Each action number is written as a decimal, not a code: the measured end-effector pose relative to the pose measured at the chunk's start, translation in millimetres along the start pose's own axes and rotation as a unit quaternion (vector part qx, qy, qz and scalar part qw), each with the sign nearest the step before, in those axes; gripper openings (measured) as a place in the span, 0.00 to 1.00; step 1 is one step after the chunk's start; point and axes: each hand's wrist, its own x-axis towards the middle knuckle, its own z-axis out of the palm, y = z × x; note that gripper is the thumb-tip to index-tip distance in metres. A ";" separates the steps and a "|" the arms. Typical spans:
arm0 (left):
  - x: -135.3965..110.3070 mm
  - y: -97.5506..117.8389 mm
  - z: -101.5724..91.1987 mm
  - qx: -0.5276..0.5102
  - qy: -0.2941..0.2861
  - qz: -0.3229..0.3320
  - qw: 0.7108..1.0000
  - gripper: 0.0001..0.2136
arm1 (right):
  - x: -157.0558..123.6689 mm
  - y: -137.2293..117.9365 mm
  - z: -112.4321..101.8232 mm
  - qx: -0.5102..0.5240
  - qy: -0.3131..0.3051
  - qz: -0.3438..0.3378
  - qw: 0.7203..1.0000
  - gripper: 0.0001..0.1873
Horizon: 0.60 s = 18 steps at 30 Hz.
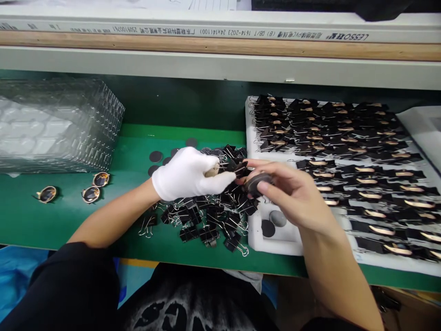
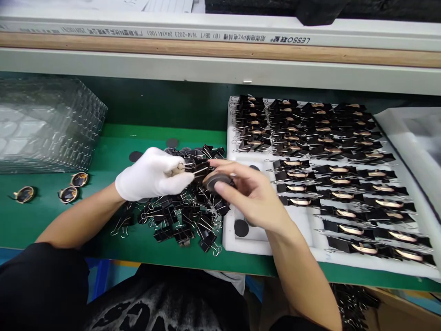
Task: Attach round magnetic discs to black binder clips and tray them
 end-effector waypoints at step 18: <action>-5.1 21.1 -2.6 -0.088 -0.163 -0.068 0.980 0.20 | 0.0 -6.5 -24.9 -0.183 -0.043 -0.074 0.979 0.08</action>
